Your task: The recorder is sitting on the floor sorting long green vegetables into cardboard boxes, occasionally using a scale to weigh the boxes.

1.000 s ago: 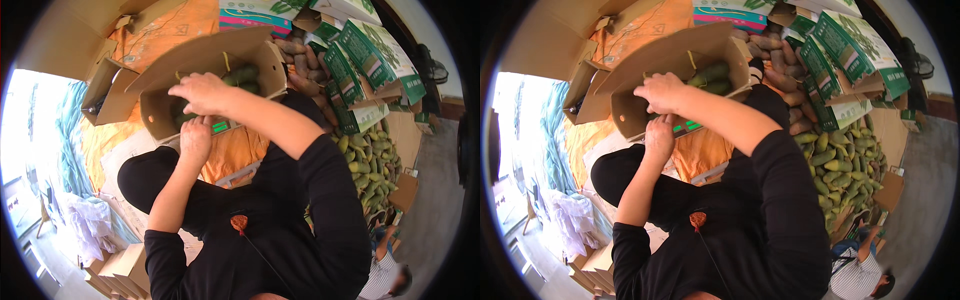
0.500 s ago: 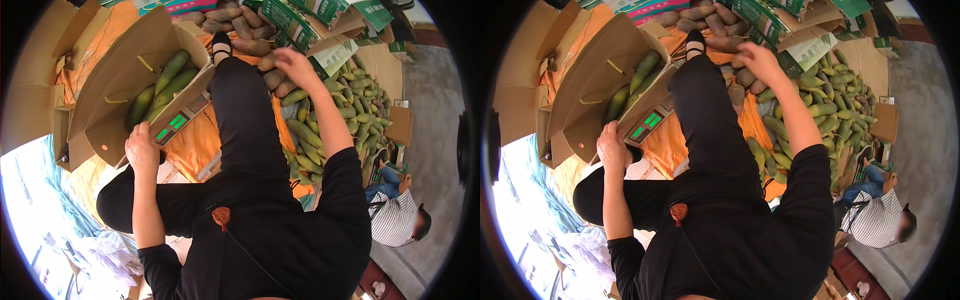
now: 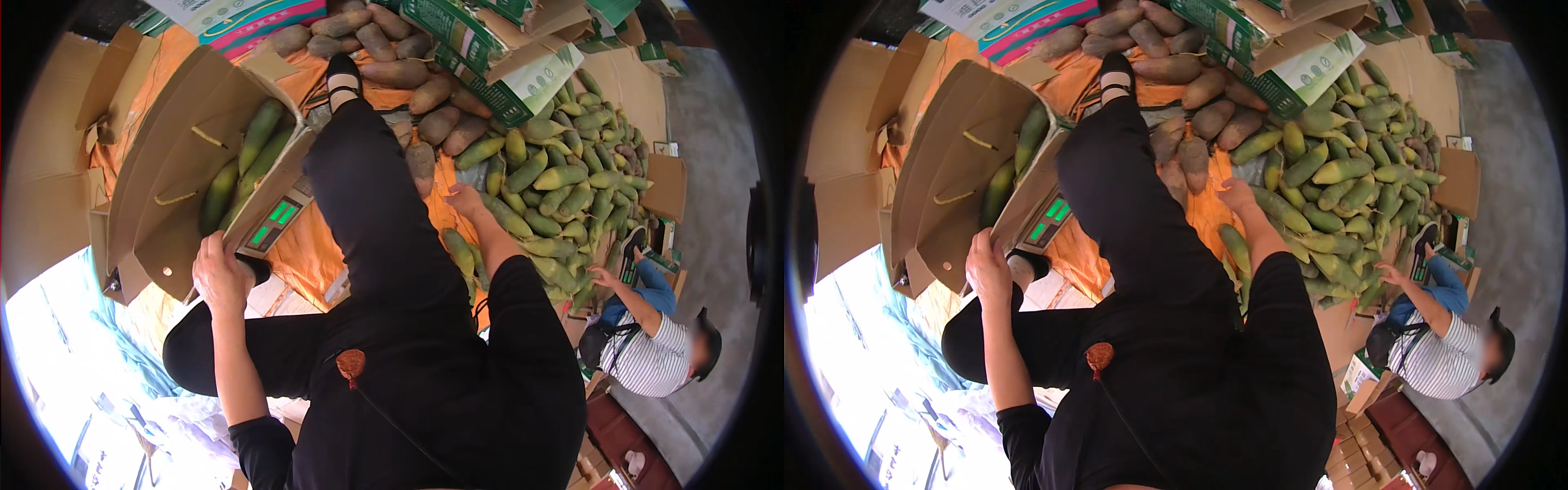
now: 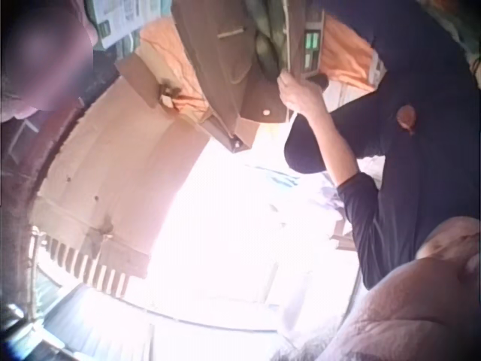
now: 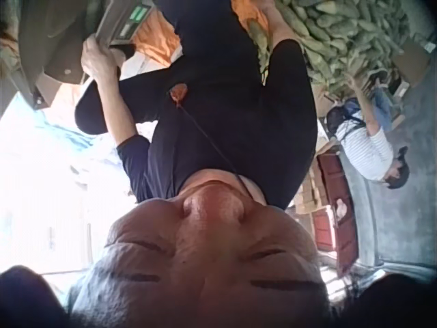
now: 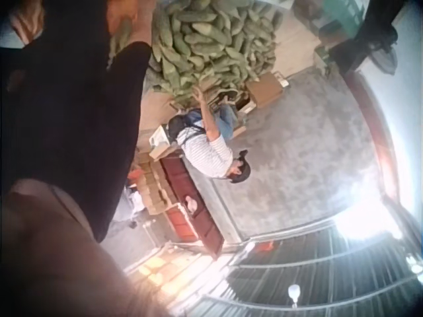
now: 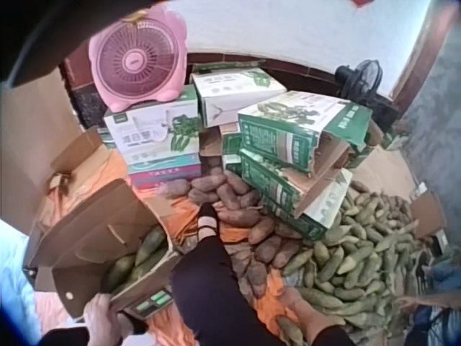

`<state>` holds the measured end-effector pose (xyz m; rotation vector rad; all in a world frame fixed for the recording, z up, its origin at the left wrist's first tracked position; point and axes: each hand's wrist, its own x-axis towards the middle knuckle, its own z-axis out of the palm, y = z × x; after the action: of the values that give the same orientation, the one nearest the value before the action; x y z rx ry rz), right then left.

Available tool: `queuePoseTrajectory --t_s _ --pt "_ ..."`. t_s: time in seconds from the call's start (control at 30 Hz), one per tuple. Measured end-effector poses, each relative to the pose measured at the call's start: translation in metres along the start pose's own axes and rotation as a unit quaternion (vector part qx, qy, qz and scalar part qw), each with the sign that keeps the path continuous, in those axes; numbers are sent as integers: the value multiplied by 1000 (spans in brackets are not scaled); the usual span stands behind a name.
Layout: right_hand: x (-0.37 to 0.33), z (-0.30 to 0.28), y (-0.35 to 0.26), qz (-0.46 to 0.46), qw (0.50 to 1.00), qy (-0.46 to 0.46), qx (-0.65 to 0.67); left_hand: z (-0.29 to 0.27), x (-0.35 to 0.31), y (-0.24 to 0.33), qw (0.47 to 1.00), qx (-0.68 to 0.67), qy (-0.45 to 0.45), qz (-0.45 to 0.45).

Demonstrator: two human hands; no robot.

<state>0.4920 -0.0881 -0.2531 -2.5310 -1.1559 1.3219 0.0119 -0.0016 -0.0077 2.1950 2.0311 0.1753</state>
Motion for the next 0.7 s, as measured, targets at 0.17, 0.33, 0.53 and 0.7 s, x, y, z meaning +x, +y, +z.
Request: queuePoseTrajectory --t_s 0.17,0.33,0.53,0.7 --pt "-12 -9 -8 4 961 48 -271 1 0 -1 1000 18 -2 9" --pt "-40 -60 23 202 915 100 -335 4 5 2 1000 15 -3 12" --pt "-64 -67 42 226 882 107 -401 2 2 -4 1000 18 3 -3" --pt "-61 -53 56 203 887 107 -401 -1 4 -2 1000 5 11 2"
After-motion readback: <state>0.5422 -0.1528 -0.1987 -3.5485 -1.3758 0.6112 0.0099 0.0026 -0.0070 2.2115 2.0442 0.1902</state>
